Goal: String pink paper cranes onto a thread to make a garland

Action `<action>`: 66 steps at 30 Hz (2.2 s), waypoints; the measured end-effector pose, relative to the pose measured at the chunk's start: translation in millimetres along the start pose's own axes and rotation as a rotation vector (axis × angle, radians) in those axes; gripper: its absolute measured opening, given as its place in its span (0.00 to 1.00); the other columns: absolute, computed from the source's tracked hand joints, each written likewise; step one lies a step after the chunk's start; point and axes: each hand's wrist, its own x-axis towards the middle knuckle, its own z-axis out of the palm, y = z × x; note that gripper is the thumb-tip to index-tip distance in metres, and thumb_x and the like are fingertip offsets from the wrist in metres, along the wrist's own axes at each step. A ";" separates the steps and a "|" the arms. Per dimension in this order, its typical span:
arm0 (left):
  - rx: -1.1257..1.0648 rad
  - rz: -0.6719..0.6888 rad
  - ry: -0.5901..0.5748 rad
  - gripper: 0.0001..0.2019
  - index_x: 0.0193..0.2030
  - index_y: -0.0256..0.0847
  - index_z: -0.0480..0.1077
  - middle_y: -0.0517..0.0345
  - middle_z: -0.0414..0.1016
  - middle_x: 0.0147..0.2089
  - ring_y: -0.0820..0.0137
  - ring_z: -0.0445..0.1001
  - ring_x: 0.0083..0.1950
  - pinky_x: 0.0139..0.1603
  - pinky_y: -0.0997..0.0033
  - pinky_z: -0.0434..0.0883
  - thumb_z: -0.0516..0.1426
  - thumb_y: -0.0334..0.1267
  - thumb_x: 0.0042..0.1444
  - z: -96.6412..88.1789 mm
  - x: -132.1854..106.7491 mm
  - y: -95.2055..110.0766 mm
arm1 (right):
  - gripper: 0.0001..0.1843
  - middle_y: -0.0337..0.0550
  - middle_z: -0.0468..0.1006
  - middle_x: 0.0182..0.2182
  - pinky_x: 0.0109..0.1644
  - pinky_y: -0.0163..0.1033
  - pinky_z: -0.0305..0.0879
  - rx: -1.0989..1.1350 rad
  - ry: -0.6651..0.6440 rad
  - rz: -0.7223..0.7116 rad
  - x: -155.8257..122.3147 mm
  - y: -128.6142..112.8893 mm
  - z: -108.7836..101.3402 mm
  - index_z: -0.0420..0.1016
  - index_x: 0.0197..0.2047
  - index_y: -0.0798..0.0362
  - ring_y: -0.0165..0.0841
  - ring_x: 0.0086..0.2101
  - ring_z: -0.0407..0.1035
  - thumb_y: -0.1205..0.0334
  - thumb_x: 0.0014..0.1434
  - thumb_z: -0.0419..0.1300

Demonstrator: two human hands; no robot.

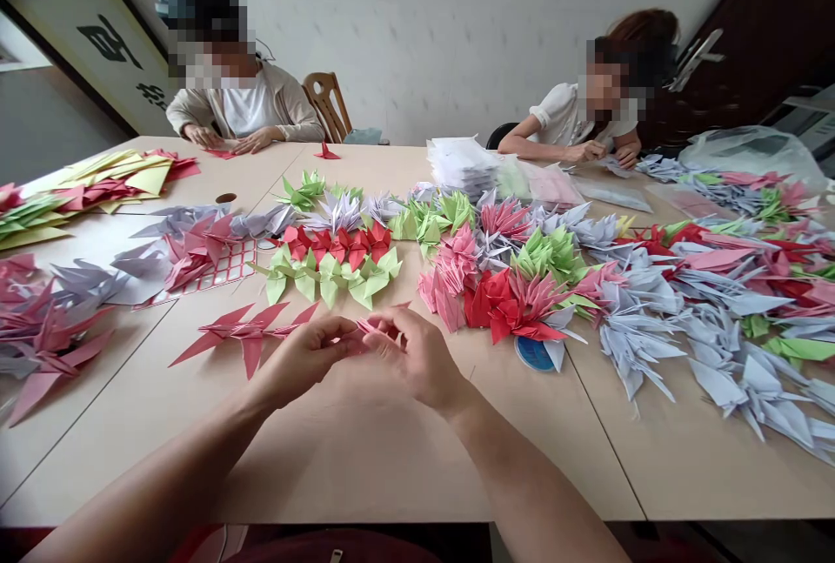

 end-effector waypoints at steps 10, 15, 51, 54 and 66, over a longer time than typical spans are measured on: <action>-0.316 -0.050 -0.112 0.14 0.35 0.40 0.70 0.64 0.63 0.28 0.78 0.58 0.25 0.27 0.77 0.58 0.56 0.50 0.58 -4.8 -0.9 -9.5 | 0.21 0.43 0.73 0.38 0.33 0.32 0.64 0.396 0.116 0.304 8.4 17.8 0.5 0.69 0.46 0.51 0.30 0.35 0.68 0.46 0.56 0.63; 0.110 0.078 0.001 0.13 0.33 0.43 0.74 0.61 0.69 0.30 0.72 0.64 0.32 0.32 0.74 0.60 0.56 0.50 0.57 -1.8 -5.0 -6.3 | 0.14 0.41 0.74 0.35 0.36 0.34 0.65 0.315 0.057 0.292 6.0 12.6 11.0 0.73 0.39 0.53 0.29 0.32 0.67 0.50 0.58 0.61; -0.034 0.060 0.218 0.16 0.27 0.40 0.64 0.64 0.66 0.22 0.74 0.66 0.24 0.26 0.74 0.64 0.58 0.51 0.55 -8.4 4.1 -14.6 | 0.10 0.39 0.74 0.25 0.25 0.32 0.59 -0.065 -0.046 0.300 -0.8 -3.3 -13.1 0.73 0.33 0.53 0.29 0.25 0.68 0.55 0.60 0.59; -0.036 0.062 0.224 0.16 0.27 0.40 0.64 0.64 0.67 0.23 0.74 0.66 0.24 0.26 0.75 0.64 0.58 0.50 0.55 -8.7 4.6 -15.8 | 0.11 0.38 0.73 0.23 0.26 0.31 0.61 -0.005 -0.011 0.317 -0.3 -6.6 -14.9 0.71 0.33 0.54 0.29 0.25 0.69 0.55 0.59 0.60; -0.265 0.051 0.178 0.16 0.29 0.38 0.65 0.62 0.69 0.23 0.75 0.66 0.24 0.26 0.75 0.65 0.58 0.49 0.56 -10.7 7.3 -14.2 | 0.06 0.37 0.74 0.25 0.27 0.29 0.61 0.222 -0.657 0.280 -10.0 -24.6 -14.4 0.74 0.32 0.54 0.27 0.26 0.67 0.60 0.57 0.63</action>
